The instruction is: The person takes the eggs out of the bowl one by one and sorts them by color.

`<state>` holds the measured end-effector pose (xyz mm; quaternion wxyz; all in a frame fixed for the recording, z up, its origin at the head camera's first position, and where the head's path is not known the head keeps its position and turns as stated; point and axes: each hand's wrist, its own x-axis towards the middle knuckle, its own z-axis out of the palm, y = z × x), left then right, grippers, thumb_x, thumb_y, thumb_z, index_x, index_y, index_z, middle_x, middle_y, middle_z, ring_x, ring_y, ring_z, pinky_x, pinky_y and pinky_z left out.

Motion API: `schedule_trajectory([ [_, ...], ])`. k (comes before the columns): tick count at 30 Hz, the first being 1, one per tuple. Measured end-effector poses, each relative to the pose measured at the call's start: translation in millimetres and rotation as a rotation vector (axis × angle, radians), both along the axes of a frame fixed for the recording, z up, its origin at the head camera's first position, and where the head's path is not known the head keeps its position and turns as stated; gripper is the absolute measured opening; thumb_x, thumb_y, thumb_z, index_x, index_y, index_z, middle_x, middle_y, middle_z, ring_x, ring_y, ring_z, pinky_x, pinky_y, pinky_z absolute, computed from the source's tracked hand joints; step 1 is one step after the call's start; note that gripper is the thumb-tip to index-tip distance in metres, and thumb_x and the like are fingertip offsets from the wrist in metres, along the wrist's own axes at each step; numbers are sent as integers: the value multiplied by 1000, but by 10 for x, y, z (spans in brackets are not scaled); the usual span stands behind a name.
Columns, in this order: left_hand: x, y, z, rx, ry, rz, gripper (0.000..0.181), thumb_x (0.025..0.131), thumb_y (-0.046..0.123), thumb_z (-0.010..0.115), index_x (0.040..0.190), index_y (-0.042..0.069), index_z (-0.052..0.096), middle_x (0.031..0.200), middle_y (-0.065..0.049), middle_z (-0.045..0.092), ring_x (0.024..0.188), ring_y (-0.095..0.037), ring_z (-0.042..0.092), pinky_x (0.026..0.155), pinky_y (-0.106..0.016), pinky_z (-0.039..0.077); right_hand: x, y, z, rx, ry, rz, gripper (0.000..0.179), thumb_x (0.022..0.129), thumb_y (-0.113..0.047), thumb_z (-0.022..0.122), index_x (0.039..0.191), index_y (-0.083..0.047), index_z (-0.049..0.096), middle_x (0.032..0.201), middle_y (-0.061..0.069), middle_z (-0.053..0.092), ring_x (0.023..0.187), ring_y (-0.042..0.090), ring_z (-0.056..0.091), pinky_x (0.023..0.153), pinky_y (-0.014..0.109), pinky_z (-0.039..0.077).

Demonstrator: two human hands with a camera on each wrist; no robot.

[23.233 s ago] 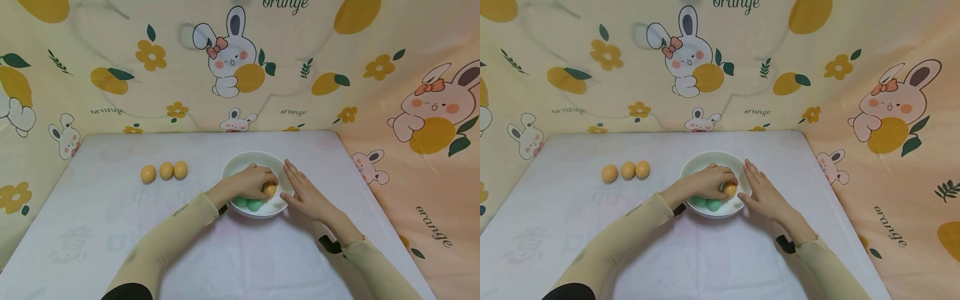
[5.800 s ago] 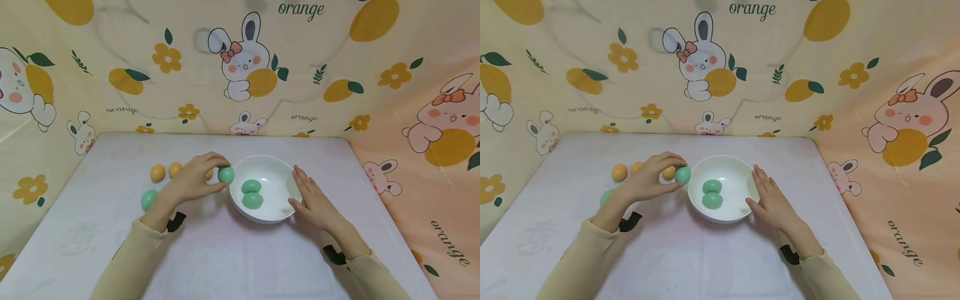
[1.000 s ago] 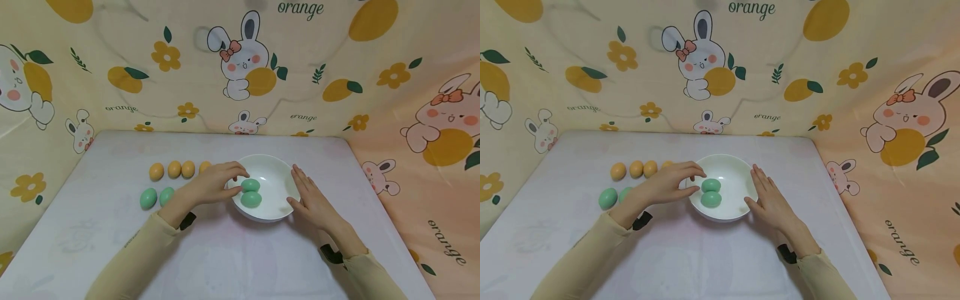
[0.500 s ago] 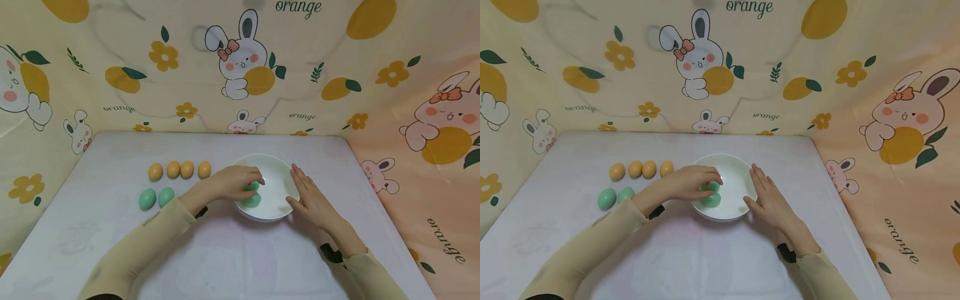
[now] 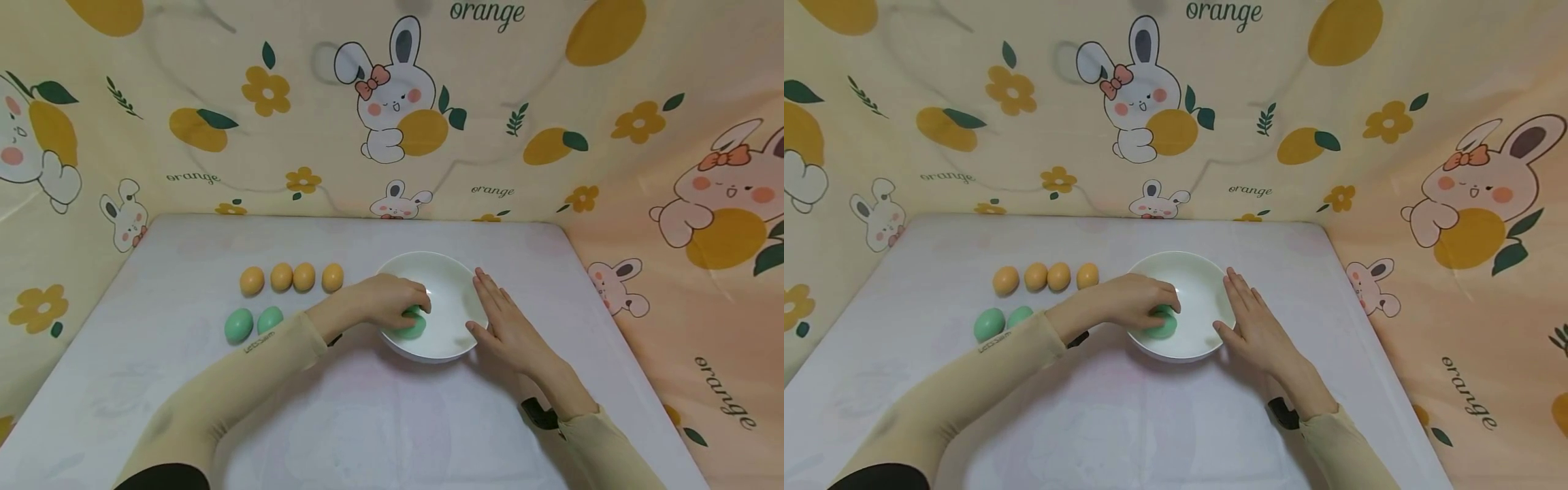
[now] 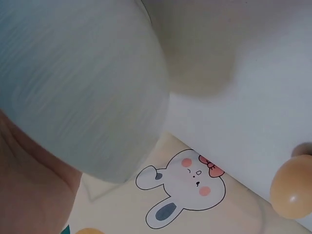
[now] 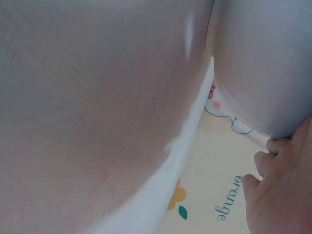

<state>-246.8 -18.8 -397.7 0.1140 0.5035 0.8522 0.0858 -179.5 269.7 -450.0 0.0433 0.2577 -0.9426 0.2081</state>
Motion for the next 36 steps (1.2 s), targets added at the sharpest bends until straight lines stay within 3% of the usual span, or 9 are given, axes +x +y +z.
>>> schedule_trajectory([
  [10,12,66,-37,-32,-94,21,25,95,21,73,119,23,79,118,10,74,102,-10,64,91,-34,52,8,-12,12,-7,0,0,83,104,-35,58,165,0,13,174,12,8,159,35,12,125,59,15],
  [21,24,57,-52,-14,-182,8,41,88,14,81,128,16,75,124,6,73,111,-11,64,103,-30,49,6,-15,6,-11,22,2,82,104,-33,58,164,2,15,174,14,10,159,37,14,123,63,18],
  [36,22,57,-89,8,-166,12,42,88,18,82,129,15,73,125,5,72,111,-11,63,103,-30,49,3,-9,1,-6,23,-1,82,104,-33,59,164,2,15,174,14,11,159,35,14,122,66,20],
])
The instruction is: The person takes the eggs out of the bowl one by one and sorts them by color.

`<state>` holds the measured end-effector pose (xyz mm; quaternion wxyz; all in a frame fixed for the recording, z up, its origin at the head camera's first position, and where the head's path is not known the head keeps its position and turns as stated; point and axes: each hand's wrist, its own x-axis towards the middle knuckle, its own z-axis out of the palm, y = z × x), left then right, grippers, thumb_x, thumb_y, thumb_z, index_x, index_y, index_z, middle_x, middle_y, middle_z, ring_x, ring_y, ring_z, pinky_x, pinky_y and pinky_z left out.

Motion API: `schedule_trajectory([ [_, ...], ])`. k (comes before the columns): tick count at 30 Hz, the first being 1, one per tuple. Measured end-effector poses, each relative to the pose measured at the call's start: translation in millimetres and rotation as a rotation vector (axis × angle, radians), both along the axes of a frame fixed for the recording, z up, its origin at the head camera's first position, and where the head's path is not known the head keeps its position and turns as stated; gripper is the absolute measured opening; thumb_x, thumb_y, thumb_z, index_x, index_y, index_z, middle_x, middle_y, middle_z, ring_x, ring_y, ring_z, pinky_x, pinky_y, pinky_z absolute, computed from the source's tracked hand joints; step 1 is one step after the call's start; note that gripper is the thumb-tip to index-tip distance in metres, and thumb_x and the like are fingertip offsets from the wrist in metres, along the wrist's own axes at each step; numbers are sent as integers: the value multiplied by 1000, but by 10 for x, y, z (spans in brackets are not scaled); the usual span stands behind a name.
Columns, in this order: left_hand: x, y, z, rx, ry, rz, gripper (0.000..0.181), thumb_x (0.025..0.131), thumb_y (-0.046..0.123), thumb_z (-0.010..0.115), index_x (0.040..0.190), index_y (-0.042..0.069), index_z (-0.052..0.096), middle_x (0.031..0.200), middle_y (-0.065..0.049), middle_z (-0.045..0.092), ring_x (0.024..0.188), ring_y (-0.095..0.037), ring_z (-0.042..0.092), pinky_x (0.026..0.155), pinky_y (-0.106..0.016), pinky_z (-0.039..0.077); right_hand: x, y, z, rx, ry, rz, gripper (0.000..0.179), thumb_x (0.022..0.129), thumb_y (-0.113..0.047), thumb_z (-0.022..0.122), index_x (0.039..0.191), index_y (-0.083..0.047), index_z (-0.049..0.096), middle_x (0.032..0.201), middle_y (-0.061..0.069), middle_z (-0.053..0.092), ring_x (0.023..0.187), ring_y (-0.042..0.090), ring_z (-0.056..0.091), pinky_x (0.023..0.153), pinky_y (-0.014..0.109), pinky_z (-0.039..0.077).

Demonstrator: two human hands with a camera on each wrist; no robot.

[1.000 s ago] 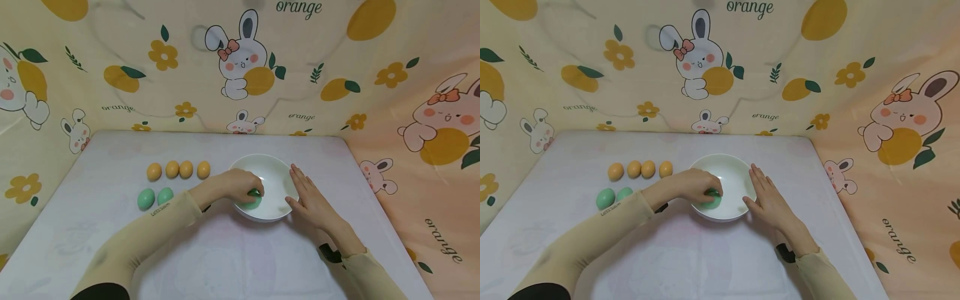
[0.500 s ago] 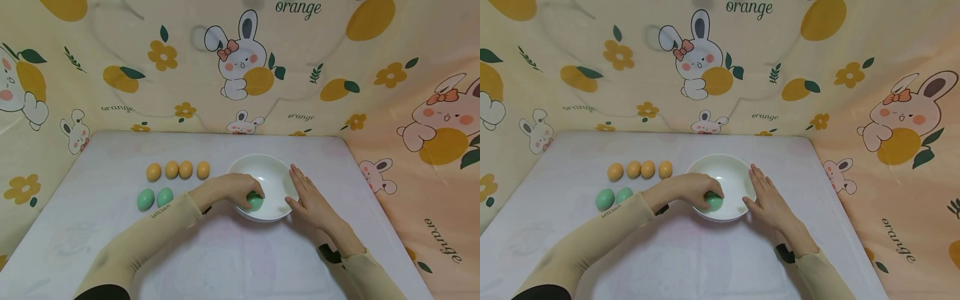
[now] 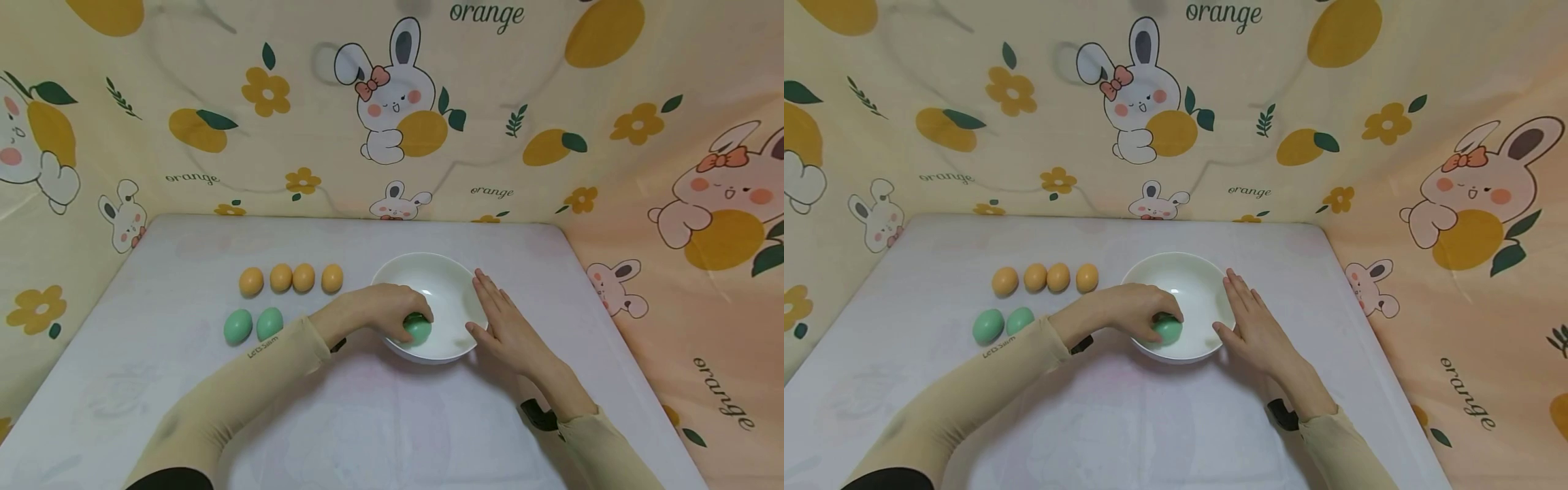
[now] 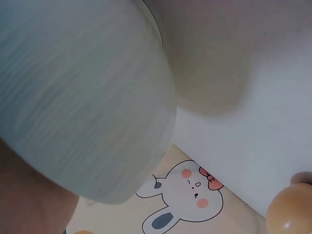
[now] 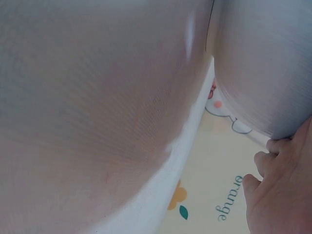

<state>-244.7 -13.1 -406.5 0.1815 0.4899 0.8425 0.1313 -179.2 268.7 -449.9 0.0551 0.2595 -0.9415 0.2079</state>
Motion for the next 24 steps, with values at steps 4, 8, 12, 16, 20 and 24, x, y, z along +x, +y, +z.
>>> schedule_trajectory([
  [4,-10,-13,-22,24,21,-6,43,87,21,83,128,15,73,125,4,71,111,-11,62,103,-29,49,4,1,-3,1,2,1,83,104,-34,59,164,2,15,174,15,11,159,34,14,122,65,20],
  [8,-3,-33,-23,57,35,7,45,86,24,84,129,16,72,125,4,69,110,-10,61,102,-27,49,11,-1,-2,3,2,2,83,104,-34,59,164,2,15,174,15,11,159,36,14,123,63,19],
  [12,16,-63,-10,106,47,29,47,86,25,84,130,15,70,125,3,67,106,-8,61,98,-25,50,11,-3,-2,8,-7,-7,83,104,-35,59,165,1,14,174,13,10,159,35,14,124,62,18],
  [16,40,-101,9,173,81,40,45,87,26,83,129,15,69,123,2,66,104,-9,61,95,-23,50,11,4,-7,11,-14,-9,84,104,-35,59,165,0,13,174,13,9,160,32,11,124,61,17],
  [20,73,-147,52,258,89,67,44,86,26,83,126,13,70,121,1,66,101,-12,63,93,-23,51,9,7,-9,10,-12,-5,84,104,-34,60,165,0,13,174,13,9,160,32,11,125,60,17],
  [24,99,-212,89,315,88,111,47,86,29,84,128,13,70,123,1,65,103,-12,63,93,-24,52,4,1,-5,10,-11,-7,84,103,-34,60,165,0,13,174,13,9,160,31,11,124,62,18],
])
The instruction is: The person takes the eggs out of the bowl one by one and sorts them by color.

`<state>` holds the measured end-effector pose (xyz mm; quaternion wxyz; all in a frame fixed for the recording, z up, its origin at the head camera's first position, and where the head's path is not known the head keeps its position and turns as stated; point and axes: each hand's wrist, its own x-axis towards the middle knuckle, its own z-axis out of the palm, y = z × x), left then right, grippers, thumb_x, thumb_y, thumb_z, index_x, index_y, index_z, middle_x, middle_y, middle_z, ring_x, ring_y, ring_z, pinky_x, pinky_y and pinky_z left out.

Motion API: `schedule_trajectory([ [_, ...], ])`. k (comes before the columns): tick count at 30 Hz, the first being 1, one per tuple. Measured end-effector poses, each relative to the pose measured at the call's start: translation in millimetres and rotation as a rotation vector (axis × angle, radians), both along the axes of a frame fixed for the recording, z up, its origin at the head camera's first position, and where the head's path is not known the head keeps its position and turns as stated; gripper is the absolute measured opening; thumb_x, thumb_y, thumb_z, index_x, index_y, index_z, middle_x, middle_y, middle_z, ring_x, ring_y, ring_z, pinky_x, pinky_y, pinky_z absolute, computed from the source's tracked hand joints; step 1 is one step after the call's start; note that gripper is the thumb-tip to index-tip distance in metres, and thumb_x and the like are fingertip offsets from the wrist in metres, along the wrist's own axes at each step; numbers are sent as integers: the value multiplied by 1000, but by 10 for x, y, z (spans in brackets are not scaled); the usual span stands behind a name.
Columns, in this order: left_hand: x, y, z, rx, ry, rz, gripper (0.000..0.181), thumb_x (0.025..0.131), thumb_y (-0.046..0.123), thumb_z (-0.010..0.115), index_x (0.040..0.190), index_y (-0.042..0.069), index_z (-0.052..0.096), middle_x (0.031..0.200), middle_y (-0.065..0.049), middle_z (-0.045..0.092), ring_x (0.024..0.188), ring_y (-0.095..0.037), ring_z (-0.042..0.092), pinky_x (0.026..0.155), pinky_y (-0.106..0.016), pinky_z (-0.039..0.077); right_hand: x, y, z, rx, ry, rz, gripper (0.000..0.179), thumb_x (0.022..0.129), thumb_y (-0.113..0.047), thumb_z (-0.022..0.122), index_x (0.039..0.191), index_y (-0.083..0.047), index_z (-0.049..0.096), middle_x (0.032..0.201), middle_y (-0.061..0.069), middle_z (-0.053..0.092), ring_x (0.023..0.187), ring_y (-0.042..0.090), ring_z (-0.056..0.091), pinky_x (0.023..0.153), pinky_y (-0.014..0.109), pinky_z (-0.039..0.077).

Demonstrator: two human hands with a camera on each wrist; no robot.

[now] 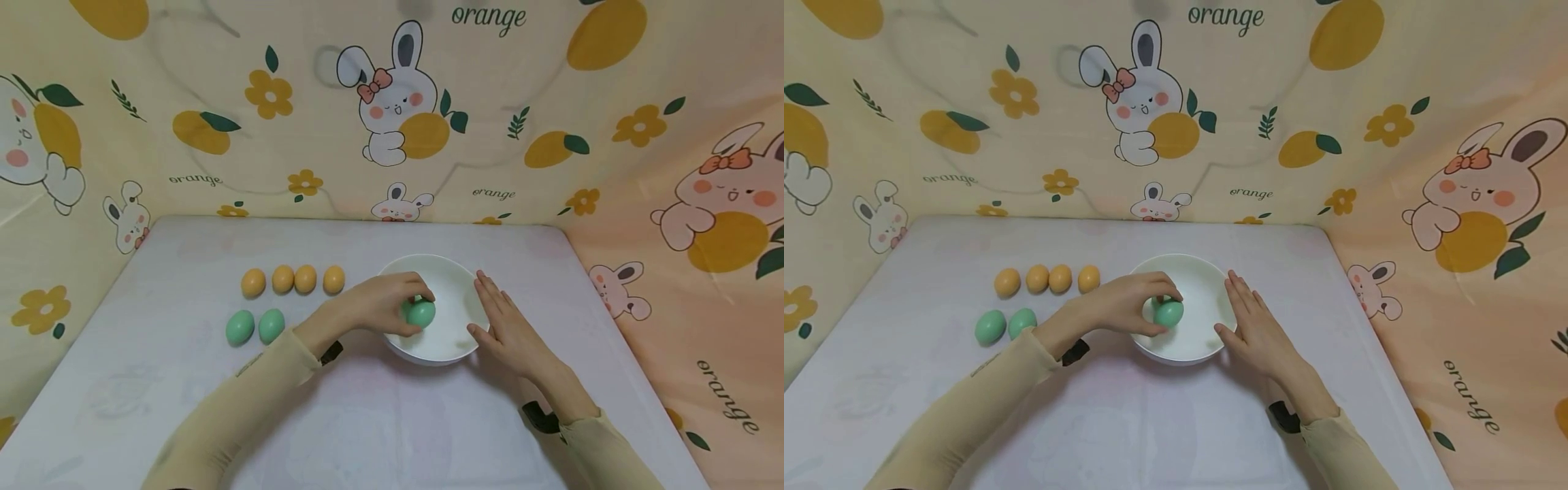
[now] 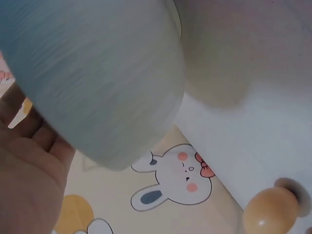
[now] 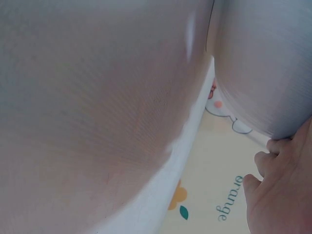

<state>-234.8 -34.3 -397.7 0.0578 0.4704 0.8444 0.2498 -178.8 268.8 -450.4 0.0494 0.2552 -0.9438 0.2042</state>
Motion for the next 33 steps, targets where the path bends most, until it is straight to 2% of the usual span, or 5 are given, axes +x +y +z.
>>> schedule_trajectory([
  [7,22,-165,13,141,-4,42,50,83,25,88,126,10,69,121,1,63,106,-11,62,98,-30,54,-6,-6,3,3,0,-2,85,103,-35,60,165,0,14,174,12,9,160,32,12,123,63,19],
  [11,28,-281,-5,238,16,57,50,80,22,91,123,8,70,117,0,64,103,-11,63,94,-30,55,-6,-6,4,0,-1,0,85,103,-35,60,165,0,14,174,13,10,160,33,12,123,63,19],
  [15,49,-415,-38,295,13,103,50,78,21,92,121,8,71,117,0,64,102,-12,63,91,-33,57,-3,-9,5,-3,-6,-2,85,103,-35,60,165,0,13,174,13,9,159,34,12,124,62,18],
  [26,146,-791,-39,351,-7,219,50,77,17,93,120,8,68,121,-4,62,104,-17,62,83,-44,57,-2,-3,2,-8,-12,-4,84,104,-34,59,165,0,14,174,12,8,160,32,11,125,59,15],
  [33,197,-1018,-41,328,-68,290,49,79,14,91,120,9,64,124,-3,60,103,-20,60,89,-46,59,-14,3,-15,-11,-6,-1,84,104,-35,59,165,1,14,174,12,8,160,32,11,125,60,16],
])
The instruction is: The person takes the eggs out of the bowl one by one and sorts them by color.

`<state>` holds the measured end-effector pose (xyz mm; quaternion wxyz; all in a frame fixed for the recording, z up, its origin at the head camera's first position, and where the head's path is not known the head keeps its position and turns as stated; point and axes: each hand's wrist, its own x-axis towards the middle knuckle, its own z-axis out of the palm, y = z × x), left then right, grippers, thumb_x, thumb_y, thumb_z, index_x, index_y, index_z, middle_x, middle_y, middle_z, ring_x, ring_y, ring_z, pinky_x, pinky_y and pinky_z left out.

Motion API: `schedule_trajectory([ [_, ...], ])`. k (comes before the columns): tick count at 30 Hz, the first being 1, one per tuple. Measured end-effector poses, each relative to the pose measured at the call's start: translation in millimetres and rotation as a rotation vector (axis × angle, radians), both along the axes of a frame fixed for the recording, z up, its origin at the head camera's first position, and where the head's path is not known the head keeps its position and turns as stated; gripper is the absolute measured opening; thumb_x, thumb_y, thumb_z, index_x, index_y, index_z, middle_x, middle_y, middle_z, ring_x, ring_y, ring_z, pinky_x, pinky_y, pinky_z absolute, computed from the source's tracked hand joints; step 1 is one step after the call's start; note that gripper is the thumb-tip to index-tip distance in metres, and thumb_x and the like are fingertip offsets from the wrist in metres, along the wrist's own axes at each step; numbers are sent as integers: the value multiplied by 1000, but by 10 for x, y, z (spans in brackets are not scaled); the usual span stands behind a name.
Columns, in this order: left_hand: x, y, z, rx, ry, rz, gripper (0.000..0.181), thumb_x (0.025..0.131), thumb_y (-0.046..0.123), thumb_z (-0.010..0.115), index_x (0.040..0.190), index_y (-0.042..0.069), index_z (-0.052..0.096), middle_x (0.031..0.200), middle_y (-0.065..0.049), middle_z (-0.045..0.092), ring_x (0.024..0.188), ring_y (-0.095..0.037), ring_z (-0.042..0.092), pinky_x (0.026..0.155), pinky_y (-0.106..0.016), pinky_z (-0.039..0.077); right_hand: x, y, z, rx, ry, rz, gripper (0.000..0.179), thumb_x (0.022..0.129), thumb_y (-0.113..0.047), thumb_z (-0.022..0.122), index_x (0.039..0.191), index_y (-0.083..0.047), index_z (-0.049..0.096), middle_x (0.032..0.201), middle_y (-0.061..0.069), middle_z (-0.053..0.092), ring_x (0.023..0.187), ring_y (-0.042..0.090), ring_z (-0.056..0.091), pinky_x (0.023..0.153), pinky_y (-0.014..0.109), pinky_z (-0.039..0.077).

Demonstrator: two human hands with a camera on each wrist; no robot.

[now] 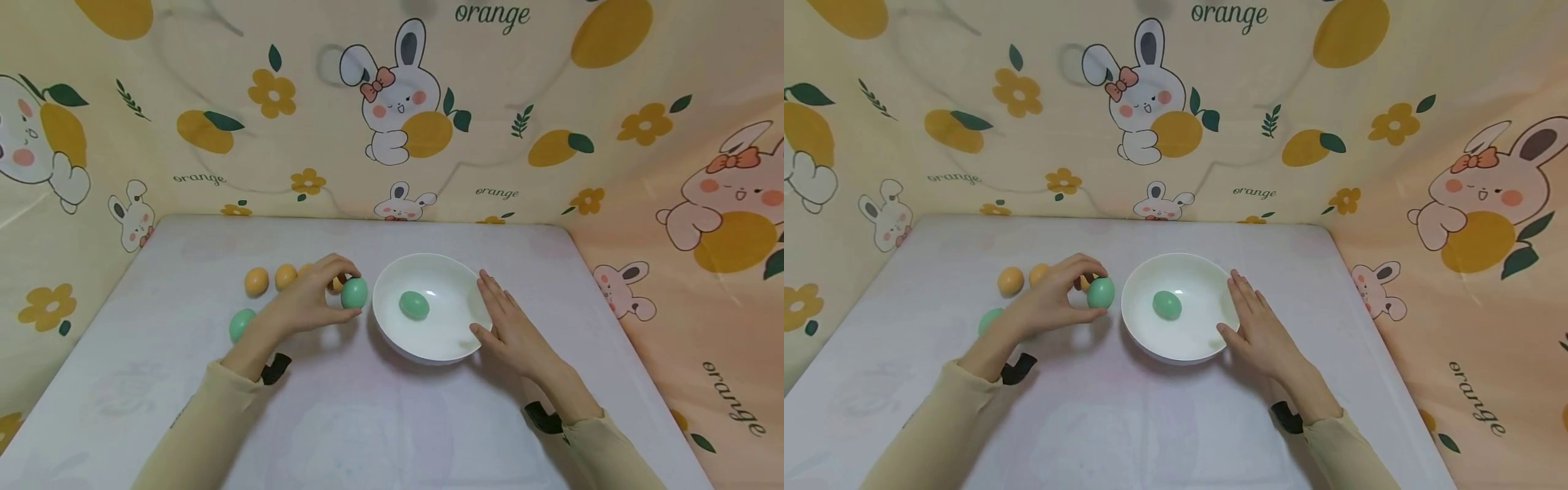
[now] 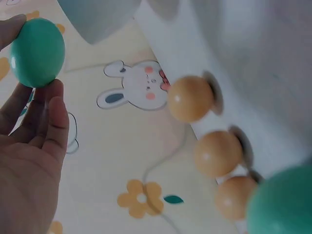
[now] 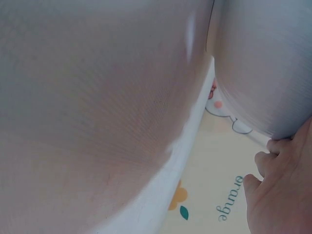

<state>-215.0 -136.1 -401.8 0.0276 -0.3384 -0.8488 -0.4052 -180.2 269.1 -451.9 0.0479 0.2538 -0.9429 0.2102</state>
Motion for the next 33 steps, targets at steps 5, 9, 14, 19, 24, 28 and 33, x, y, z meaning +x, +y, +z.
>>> schedule_trajectory([
  [5,55,-179,15,-51,-18,47,49,81,15,90,122,9,65,122,-3,62,106,-21,60,93,-47,56,3,4,8,-2,0,3,83,104,-34,59,165,1,14,174,12,8,160,31,11,126,58,14],
  [9,86,-308,23,-112,-33,77,47,81,17,89,121,10,66,121,-2,64,109,-24,61,97,-50,54,10,5,20,-3,-4,1,83,104,-34,59,165,1,14,174,13,8,160,32,11,126,58,14],
  [14,75,-431,-23,-198,-23,88,47,80,18,91,119,8,68,118,-2,64,108,-26,62,96,-47,52,15,5,22,-4,-7,-4,83,103,-34,60,164,1,15,174,13,8,160,32,11,125,60,16],
  [19,60,-521,-99,-289,-27,90,48,79,20,91,119,6,68,112,-3,64,108,-26,61,92,-43,53,6,7,5,-2,-1,-3,83,104,-34,59,164,2,15,174,13,9,159,36,14,125,61,17],
  [24,41,-589,-178,-361,-69,104,47,79,24,90,117,7,68,109,-2,65,104,-24,62,88,-40,54,6,4,-2,-7,1,3,83,104,-34,59,165,1,15,174,12,9,158,39,15,125,60,16],
  [28,15,-625,-232,-391,-80,107,45,78,26,90,113,8,68,107,-1,66,102,-23,63,86,-38,54,4,4,-2,-13,6,11,83,103,-34,60,165,1,15,174,13,9,159,36,13,125,60,16],
  [33,11,-664,-270,-414,-110,115,45,78,27,91,112,9,68,107,-3,66,102,-25,63,86,-39,53,-4,6,-1,-11,11,14,83,103,-34,59,165,1,15,174,13,9,160,33,12,126,59,15],
])
